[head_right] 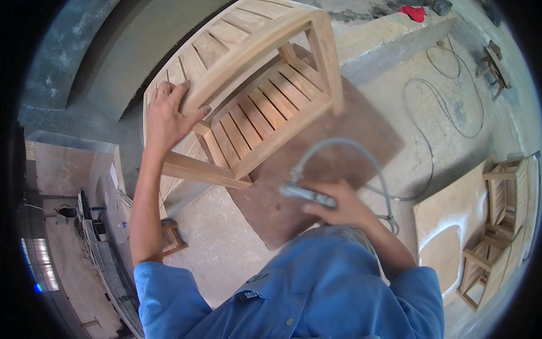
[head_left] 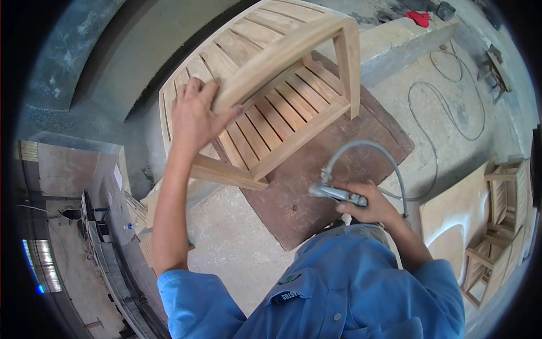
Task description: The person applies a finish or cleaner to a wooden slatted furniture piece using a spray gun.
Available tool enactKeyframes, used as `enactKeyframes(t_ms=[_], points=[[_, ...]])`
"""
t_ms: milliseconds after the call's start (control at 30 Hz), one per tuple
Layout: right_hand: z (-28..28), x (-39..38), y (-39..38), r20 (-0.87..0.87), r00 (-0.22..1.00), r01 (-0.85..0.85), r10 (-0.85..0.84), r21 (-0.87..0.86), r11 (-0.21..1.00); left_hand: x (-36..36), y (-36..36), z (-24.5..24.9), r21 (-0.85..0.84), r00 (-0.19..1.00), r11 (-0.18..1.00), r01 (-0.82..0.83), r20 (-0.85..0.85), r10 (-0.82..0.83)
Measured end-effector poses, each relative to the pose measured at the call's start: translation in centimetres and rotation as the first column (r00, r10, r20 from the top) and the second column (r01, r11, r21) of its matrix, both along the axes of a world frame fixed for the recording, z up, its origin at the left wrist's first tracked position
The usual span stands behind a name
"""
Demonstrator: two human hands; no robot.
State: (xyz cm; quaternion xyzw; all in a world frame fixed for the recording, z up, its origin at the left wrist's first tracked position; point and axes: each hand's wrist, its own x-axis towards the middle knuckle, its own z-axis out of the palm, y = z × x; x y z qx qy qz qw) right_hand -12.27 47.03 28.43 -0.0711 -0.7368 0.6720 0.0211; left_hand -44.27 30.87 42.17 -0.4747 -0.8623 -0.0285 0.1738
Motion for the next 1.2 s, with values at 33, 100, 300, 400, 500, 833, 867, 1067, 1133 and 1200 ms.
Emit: enactKeyframes(t_ms=[33, 100, 300, 400, 500, 833, 867, 1067, 1133, 1200], points=[[-0.6, -1.0, 0.0, -0.14, 0.99, -0.001, 0.009, 0.059, 0.998, 1.5, -0.2, -0.5, 0.001, 1.0, 1.0, 0.003, 0.023, -0.003], [-0.7, -2.6, -0.4, -0.193, 0.981, 0.021, -0.008, 0.064, 0.998, 4.0, -0.7, -2.0, -0.004, 1.0, 1.0, 0.022, 0.009, -0.022], [-1.1, -4.6, -2.1, -0.298, 0.952, 0.059, -0.072, -0.052, 0.997, 4.4, -1.5, -1.0, -0.14, 0.997, 0.988, 0.071, -0.006, -0.073], [-0.7, -5.6, -3.3, -0.327, 0.94, 0.052, -0.1, -0.151, 0.987, 3.1, -1.1, 1.9, -0.154, 0.962, 0.975, 0.158, 0.245, -0.118], [0.8, -7.8, -4.3, -0.4, 0.906, 0.03, -0.137, -0.262, 0.965, 1.8, -0.5, 3.1, -0.255, 0.964, 0.956, 0.145, 0.253, -0.079], [-5.4, -8.7, -5.0, -0.265, 0.946, 0.213, -0.184, 0.084, 0.973, 0.5, -0.3, 3.0, -0.325, 0.971, 0.94, 0.108, 0.238, -0.029], [-6.4, -7.8, -4.9, -0.264, 0.947, 0.215, -0.185, 0.087, 0.973, 0.7, -0.2, 2.9, -0.322, 0.97, 0.94, 0.11, 0.24, -0.032], [-5.7, -4.2, -5.1, -0.205, 0.953, 0.252, -0.222, 0.135, 0.958, -0.9, -0.3, 2.8, -0.311, 0.96, 0.938, 0.153, 0.272, -0.066], [-4.5, -2.5, -4.8, -0.154, 0.972, 0.2, -0.177, 0.148, 0.969, -1.3, -0.8, 1.9, -0.277, 0.958, 0.948, 0.159, 0.277, -0.08], [-4.9, -1.0, -4.6, -0.24, 0.952, 0.23, -0.188, 0.161, 0.96, -2.1, -1.6, 1.2, -0.199, 0.951, 0.965, 0.173, 0.289, -0.111]])
